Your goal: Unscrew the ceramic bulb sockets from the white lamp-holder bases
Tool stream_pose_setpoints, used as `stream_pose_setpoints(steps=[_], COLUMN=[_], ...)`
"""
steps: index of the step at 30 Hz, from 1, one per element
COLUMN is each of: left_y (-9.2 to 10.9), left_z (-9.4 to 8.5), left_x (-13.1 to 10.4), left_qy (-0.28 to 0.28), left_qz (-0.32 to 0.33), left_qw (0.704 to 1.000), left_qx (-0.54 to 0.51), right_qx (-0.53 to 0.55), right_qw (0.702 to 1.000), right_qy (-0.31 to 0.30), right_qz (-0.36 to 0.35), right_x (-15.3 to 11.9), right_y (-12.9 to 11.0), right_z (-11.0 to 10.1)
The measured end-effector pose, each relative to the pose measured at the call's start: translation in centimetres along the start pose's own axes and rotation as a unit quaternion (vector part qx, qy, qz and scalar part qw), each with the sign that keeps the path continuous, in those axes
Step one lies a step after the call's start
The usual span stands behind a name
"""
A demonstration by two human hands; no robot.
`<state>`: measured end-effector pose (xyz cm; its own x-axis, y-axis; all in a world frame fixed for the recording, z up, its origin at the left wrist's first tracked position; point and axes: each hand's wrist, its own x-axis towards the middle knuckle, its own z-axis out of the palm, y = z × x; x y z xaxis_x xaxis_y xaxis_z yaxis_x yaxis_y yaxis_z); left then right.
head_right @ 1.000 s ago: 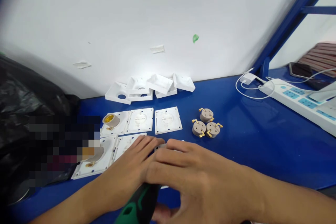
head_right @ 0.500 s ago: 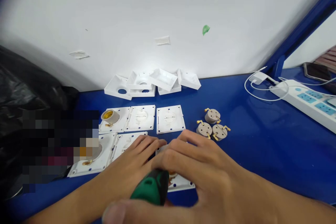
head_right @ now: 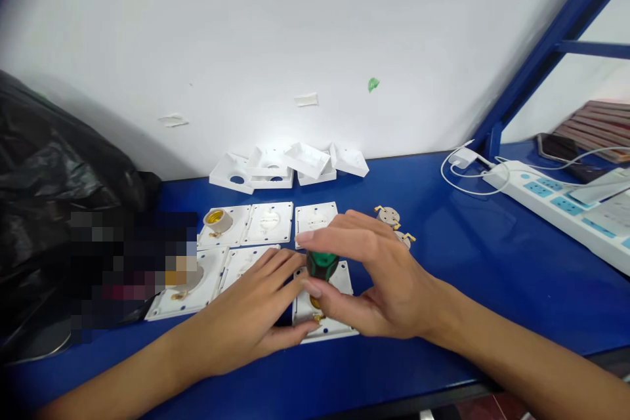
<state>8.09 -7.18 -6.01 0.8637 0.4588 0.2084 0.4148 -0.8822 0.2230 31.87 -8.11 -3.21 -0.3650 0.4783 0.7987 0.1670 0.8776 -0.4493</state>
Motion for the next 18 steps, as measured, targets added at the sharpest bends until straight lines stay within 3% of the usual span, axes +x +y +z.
stream_pose_setpoints(steps=[3, 8, 12, 16, 18], left_y=[0.02, -0.03, 0.0, 0.08, 0.08], left_z=[-0.09, -0.17, -0.13, -0.11, -0.12], left_x=[0.03, 0.04, 0.09, 0.09, 0.05], left_qy=[-0.002, -0.01, -0.01, -0.009, -0.003], left_qz=[-0.001, 0.003, 0.004, 0.004, 0.0], left_qw=[1.0, 1.0, 1.0, 1.0, 1.0], left_qx=[-0.002, -0.001, 0.0, 0.002, 0.0], right_qx=[0.009, 0.079, 0.081, 0.034, 0.082], right_qw=[0.999, 0.985, 0.985, 0.995, 0.991], right_qy=[-0.024, -0.079, -0.055, 0.021, 0.004], right_qz=[0.028, 0.133, 0.14, 0.089, 0.107], right_x=[-0.29, -0.32, -0.48, -0.27, 0.18], right_y=[-0.2, -0.54, 0.12, -0.02, -0.66], right_z=[-0.19, -0.51, -0.31, -0.18, -0.32])
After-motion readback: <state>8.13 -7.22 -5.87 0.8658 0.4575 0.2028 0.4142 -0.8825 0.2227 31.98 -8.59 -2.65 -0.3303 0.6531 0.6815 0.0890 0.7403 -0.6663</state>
